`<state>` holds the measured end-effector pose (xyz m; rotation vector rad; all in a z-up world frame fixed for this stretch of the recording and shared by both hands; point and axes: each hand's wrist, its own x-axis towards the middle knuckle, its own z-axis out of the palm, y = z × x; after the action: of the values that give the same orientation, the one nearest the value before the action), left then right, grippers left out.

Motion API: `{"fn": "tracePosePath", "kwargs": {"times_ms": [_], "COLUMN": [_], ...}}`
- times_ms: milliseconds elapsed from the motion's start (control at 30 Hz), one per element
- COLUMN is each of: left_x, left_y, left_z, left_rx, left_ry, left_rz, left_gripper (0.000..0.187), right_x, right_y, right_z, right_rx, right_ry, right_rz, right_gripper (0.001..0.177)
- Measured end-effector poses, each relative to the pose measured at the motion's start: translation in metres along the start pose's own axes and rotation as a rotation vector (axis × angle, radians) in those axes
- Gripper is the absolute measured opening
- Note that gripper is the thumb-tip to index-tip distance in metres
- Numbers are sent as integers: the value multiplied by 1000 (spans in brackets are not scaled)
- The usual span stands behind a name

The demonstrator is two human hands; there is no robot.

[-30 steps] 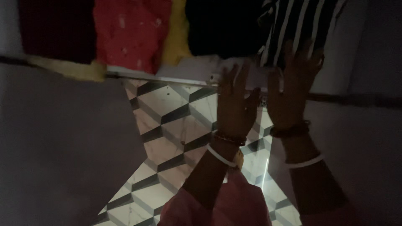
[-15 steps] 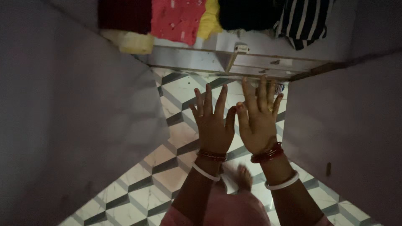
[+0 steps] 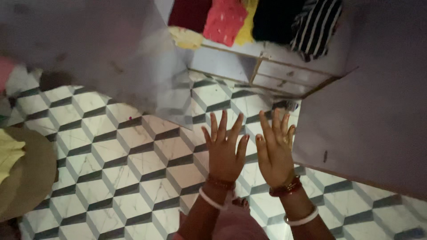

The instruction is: The person folds various clothing items on a bed and places them into a wardrobe. The person handles shorts, jeans, and shirts one at a time, folding each item and then storing it on a shelf inside the wardrobe.

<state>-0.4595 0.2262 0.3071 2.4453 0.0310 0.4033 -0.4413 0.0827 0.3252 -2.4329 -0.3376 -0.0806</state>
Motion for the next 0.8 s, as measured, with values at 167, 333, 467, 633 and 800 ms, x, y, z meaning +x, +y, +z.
{"fn": "tracePosePath", "kwargs": {"times_ms": [167, 333, 467, 633, 800], "left_x": [-66, -114, -151, -205, -285], "left_y": [35, 46, 41, 16, -19], "left_z": [-71, -135, -176, -235, -308], "left_rx": [32, 108, 167, 160, 253], "left_ry": [54, 115, 176, 240, 321], "left_rz": [-13, -59, -96, -163, -256], "left_gripper": [48, 48, 49, 52, 51], "right_x": [-54, -97, -123, -167, -213], "right_y": [-56, -112, -151, -207, -278], "right_z": [-37, -49, -36, -2, 40], "right_rx": [18, -1, 18, 13, -74], "right_ry": [11, -55, -100, -193, -216], "right_rz": [-106, -189, -288, -380, -508], "right_gripper": [58, 56, 55, 56, 56]}}
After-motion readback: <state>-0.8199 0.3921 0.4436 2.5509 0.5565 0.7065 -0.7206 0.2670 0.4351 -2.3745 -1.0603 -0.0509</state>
